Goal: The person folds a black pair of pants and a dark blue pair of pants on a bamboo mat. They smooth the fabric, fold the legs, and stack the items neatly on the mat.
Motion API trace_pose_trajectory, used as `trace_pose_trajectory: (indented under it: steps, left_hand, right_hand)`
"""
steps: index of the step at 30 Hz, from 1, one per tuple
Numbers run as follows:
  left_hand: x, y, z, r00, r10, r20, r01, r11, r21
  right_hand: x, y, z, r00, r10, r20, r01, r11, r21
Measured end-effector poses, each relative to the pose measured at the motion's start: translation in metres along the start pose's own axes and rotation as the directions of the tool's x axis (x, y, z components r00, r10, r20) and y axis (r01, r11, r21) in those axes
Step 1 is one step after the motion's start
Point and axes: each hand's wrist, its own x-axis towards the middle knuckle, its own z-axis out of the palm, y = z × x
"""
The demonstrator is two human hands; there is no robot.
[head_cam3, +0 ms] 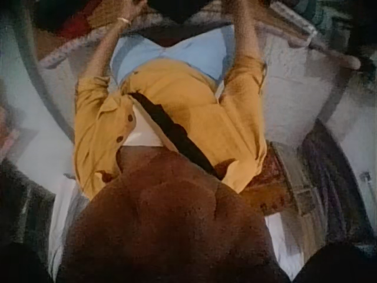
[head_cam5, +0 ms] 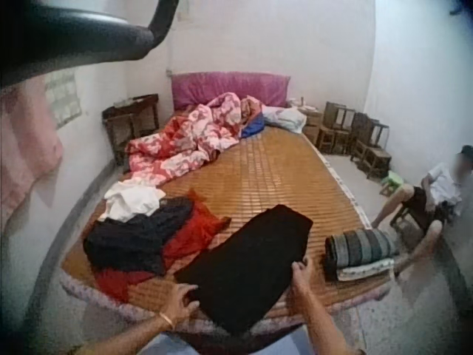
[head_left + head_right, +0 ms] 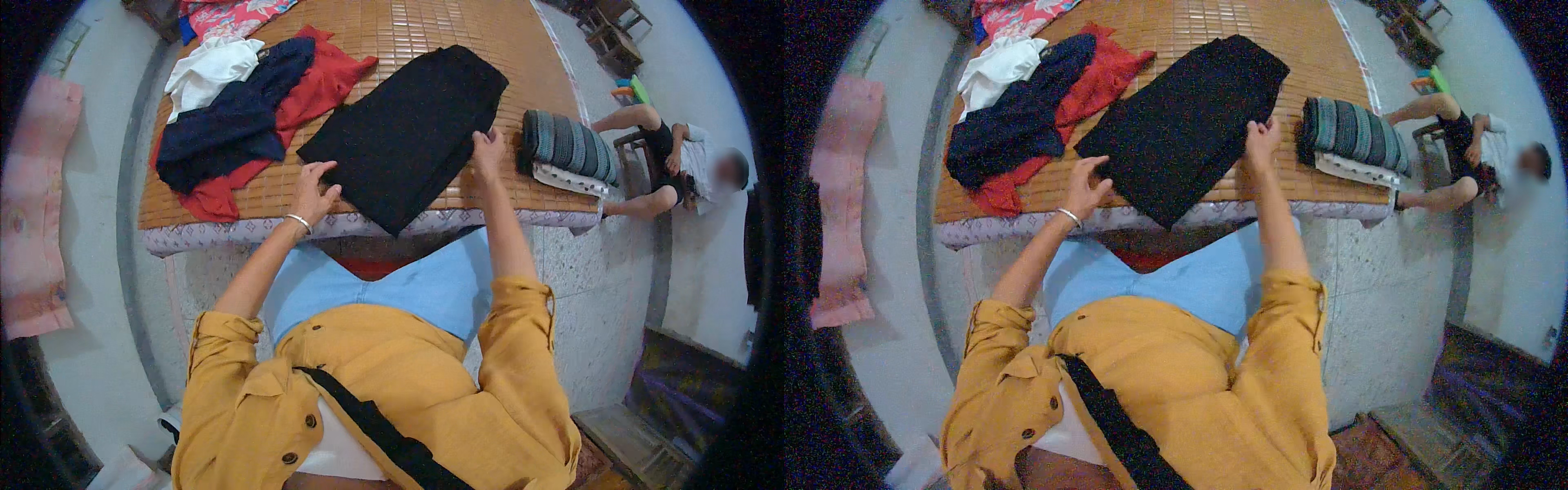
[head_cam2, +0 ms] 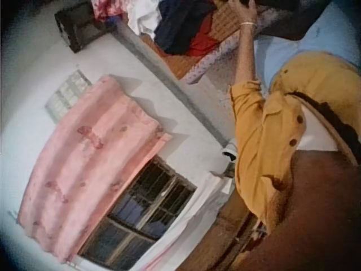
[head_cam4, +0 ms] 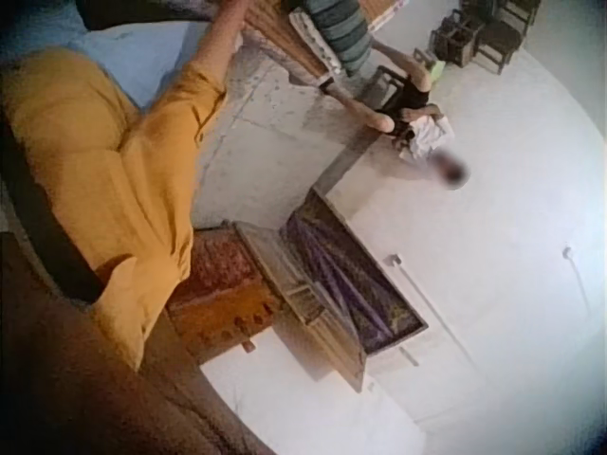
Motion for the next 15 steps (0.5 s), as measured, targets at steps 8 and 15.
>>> trace_pose_trajectory:
  steps: [8,15]
  left_hand:
    - [0.018,-0.022,0.016,0.839,-0.491,-0.237,0.332,0.805,-0.492]
    - [0.041,-0.059,0.040,0.792,-0.521,-0.318,0.312,0.793,-0.524]
  right_hand:
    - [-0.184,-0.075,0.039,0.563,-0.357,0.745,0.759,0.580,-0.296]
    - [-0.216,-0.049,0.063,0.452,-0.092,0.888,0.892,0.055,-0.448]
